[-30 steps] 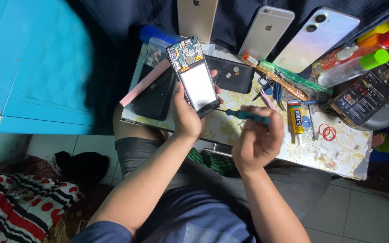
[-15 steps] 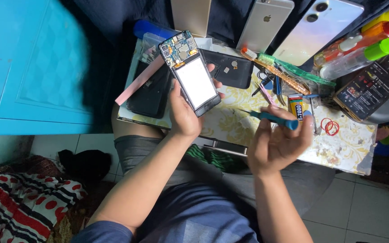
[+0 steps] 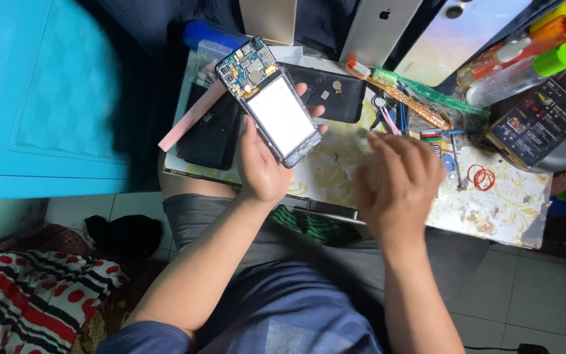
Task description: The person disassembles a smartphone on a cluttered table, using a screwdriver to remove screws and a plastic tool to pry open the casing. They remove the battery and other internal components, placing them on the table.
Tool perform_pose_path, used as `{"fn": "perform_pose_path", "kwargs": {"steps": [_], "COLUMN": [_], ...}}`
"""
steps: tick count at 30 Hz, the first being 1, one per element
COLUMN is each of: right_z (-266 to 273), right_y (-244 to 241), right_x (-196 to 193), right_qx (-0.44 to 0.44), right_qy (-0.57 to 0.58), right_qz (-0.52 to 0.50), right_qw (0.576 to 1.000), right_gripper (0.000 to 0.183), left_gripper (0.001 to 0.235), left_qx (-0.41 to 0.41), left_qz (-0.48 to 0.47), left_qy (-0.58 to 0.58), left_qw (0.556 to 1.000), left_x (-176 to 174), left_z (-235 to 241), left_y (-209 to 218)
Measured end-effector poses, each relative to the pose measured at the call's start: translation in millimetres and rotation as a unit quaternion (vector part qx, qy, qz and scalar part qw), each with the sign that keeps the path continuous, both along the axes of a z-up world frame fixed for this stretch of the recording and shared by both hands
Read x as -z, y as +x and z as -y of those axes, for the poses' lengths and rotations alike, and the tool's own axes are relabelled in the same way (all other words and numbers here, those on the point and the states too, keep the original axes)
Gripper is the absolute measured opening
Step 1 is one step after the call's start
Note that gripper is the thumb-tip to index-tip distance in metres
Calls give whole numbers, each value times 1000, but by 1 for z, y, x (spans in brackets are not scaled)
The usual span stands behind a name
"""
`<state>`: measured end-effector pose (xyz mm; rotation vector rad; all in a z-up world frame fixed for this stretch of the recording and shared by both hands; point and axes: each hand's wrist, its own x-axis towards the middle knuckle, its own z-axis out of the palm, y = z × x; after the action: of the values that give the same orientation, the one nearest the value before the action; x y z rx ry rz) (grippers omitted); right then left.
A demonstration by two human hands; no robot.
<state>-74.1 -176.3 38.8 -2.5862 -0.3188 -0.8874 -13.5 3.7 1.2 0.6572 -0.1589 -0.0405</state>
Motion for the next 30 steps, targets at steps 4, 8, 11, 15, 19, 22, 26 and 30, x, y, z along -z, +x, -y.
{"fn": "perform_pose_path", "kwargs": {"steps": [4,8,11,15,19,22,26,30], "right_z": [-34,-37,-40,-40,-39,-40,-39,-34], "right_y": [-2,5,6,5,3,2,0,-2], "right_x": [-16,-16,-19,-17,-16,-14,-14,-9], "right_qx": [-29,-24,-26,-23,-23,-15,-22,-22], "right_qy": [40,49,68,89,95,113,122,162], "right_qz": [-92,-111,-109,-77,-75,-62,-43,-73], "right_qw": [995,992,991,993,992,992,991,984], "right_gripper": [94,79,75,71,70,69,68,67], "left_gripper": [77,79,78,79,80,80,74,75], "left_qx": [52,70,56,87,85,87,63,74], "left_qz": [-44,-37,-28,-12,-20,-25,7,6], "left_qy": [-43,-64,-41,-44,-13,-25,27,-6], "left_qw": [997,995,997,995,996,996,998,997], "left_x": [-14,-12,-14,-13,-12,-9,-9,-5], "left_z": [-2,-3,-4,-3,-3,-1,1,-1], "left_y": [-11,-10,-11,-11,-14,-15,-16,-15]}}
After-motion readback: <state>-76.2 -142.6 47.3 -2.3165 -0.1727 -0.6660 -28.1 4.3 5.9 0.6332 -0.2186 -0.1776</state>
